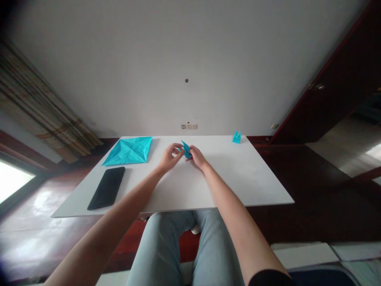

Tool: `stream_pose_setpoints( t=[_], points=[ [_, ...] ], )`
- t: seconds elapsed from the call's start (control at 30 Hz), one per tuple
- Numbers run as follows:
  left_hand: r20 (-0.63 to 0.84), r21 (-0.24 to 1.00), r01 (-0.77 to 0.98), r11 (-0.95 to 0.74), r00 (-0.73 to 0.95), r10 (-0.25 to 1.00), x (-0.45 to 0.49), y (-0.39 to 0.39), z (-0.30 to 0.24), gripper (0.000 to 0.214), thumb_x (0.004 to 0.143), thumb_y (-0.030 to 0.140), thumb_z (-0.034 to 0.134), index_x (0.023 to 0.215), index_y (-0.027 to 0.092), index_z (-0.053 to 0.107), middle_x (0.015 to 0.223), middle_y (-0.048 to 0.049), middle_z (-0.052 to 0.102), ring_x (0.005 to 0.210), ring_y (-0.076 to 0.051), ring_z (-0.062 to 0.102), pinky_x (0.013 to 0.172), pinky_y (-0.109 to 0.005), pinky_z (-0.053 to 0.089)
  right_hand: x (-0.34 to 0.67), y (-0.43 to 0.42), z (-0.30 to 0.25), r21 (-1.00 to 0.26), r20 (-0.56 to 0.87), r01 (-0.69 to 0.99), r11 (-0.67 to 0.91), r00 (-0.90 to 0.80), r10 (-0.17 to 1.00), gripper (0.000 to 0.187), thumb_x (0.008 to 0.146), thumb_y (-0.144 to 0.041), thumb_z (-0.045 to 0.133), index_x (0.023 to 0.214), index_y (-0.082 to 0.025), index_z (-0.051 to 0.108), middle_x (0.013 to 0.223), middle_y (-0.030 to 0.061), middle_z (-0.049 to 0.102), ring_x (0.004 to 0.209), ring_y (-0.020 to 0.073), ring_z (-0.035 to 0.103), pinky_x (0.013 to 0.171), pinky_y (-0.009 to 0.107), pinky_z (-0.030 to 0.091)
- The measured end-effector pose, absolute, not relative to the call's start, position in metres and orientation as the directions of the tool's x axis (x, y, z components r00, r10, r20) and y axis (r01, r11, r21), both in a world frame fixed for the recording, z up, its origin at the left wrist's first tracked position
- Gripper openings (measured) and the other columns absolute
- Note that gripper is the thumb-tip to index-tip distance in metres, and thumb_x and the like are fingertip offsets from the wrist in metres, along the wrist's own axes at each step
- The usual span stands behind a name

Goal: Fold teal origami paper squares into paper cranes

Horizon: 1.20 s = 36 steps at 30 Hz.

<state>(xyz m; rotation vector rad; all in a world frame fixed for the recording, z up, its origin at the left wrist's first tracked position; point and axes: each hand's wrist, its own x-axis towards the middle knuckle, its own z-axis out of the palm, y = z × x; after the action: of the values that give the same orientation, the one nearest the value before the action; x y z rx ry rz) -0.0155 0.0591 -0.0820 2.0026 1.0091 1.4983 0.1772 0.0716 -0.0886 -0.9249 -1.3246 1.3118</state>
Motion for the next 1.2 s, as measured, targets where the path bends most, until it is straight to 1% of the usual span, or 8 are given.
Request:
stream_pose_setpoints(
  t=[0.17, 0.47, 0.63, 0.77, 0.93, 1.0, 1.07, 1.2],
  points=[
    [0.648, 0.692, 0.305, -0.655, 0.138, 0.749, -0.024, 0.062, -0.078, 0.036, 0.098, 0.038, 0.082, 0.128, 0.02, 0.074, 0.113, -0.008, 0.084, 0.082, -0.015, 0.075, 0.081, -0.03, 0.061, 0.179, 0.079, -0.088, -0.981, 0.124, -0.175, 0.084, -0.234, 0.964, 0.028, 0.083, -0.051, 0.076, 0.094, -0.026, 0.07, 0.088, -0.0015, 0.072, 0.079, 0.0172, 0.063, 0.068, 0.029, 0.059],
    [0.609, 0.739, 0.268, -0.618, 0.126, 0.783, -0.025, 0.062, -0.072, 0.015, 0.097, 0.031, 0.077, 0.108, 0.021, 0.076, 0.108, -0.0066, 0.084, 0.084, -0.016, 0.076, 0.082, -0.03, 0.06, 0.179, 0.078, -0.088, -0.983, 0.174, -0.114, 0.146, -0.297, 0.939, 0.028, 0.089, -0.054, 0.076, 0.091, -0.027, 0.068, 0.079, -0.0031, 0.063, 0.072, 0.0174, 0.056, 0.065, 0.031, 0.056],
    [0.459, 0.884, 0.05, -0.464, 0.09, 0.884, -0.019, 0.066, -0.074, 0.029, 0.103, 0.048, 0.075, 0.096, 0.021, 0.069, 0.083, -0.002, 0.076, 0.079, -0.018, 0.075, 0.077, -0.03, 0.059, 0.178, 0.079, -0.09, -0.978, 0.181, -0.159, 0.136, -0.319, 0.93, 0.027, 0.09, -0.052, 0.077, 0.089, -0.027, 0.067, 0.076, -0.004, 0.064, 0.069, 0.0167, 0.056, 0.066, 0.031, 0.052],
    [0.433, 0.9, -0.088, -0.427, 0.067, 0.899, -0.017, 0.074, -0.075, 0.042, 0.101, 0.06, 0.081, 0.094, 0.02, 0.067, 0.086, -0.0018, 0.074, 0.077, -0.016, 0.073, 0.078, -0.031, 0.061, 0.179, 0.08, -0.091, -0.977, 0.191, -0.158, 0.145, -0.337, 0.922, 0.028, 0.089, -0.051, 0.083, 0.096, -0.027, 0.07, 0.087, -0.0014, 0.073, 0.073, 0.0162, 0.06, 0.07, 0.031, 0.053],
    [0.439, 0.893, -0.105, -0.438, -0.015, 0.898, -0.019, 0.079, -0.076, 0.043, 0.103, 0.059, 0.082, 0.094, 0.021, 0.066, 0.084, -0.0011, 0.071, 0.074, -0.015, 0.07, 0.074, -0.029, 0.06, 0.18, 0.079, -0.089, -0.978, 0.207, -0.101, 0.185, -0.291, 0.934, 0.059, 0.087, -0.069, 0.088, 0.129, -0.034, 0.067, 0.117, 0.0052, 0.074, 0.098, 0.0242, 0.071, 0.073, 0.036, 0.061],
    [0.438, 0.895, -0.072, -0.44, -0.041, 0.898, -0.02, 0.08, -0.076, 0.041, 0.105, 0.056, 0.082, 0.093, 0.021, 0.064, 0.082, -0.0008, 0.071, 0.076, -0.015, 0.071, 0.075, -0.029, 0.059, 0.18, 0.079, -0.09, -0.961, 0.274, -0.03, 0.274, -0.204, 0.94, 0.078, 0.079, -0.072, 0.094, 0.141, -0.036, 0.063, 0.129, 0.0077, 0.07, 0.108, 0.0273, 0.069, 0.077, 0.039, 0.062],
    [0.425, 0.903, -0.042, -0.427, -0.049, 0.904, -0.021, 0.081, -0.076, 0.04, 0.106, 0.054, 0.082, 0.093, 0.021, 0.063, 0.083, -0.0018, 0.073, 0.079, -0.016, 0.072, 0.078, -0.031, 0.06, 0.18, 0.08, -0.09, -0.921, 0.371, 0.073, 0.384, -0.144, 0.917, 0.086, 0.074, -0.068, 0.099, 0.145, -0.037, 0.064, 0.135, 0.0091, 0.066, 0.112, 0.0279, 0.064, 0.083, 0.041, 0.062],
    [0.417, 0.909, -0.004, -0.417, -0.021, 0.909, -0.021, 0.083, -0.079, 0.042, 0.108, 0.06, 0.078, 0.098, 0.023, 0.063, 0.087, -0.0036, 0.077, 0.084, -0.018, 0.075, 0.082, -0.034, 0.062, 0.18, 0.08, -0.089, -0.821, 0.498, 0.22, 0.527, -0.176, 0.849, 0.053, 0.081, -0.057, 0.096, 0.125, -0.034, 0.075, 0.128, 0.0081, 0.065, 0.103, 0.0259, 0.059, 0.086, 0.043, 0.059]
  ],
)
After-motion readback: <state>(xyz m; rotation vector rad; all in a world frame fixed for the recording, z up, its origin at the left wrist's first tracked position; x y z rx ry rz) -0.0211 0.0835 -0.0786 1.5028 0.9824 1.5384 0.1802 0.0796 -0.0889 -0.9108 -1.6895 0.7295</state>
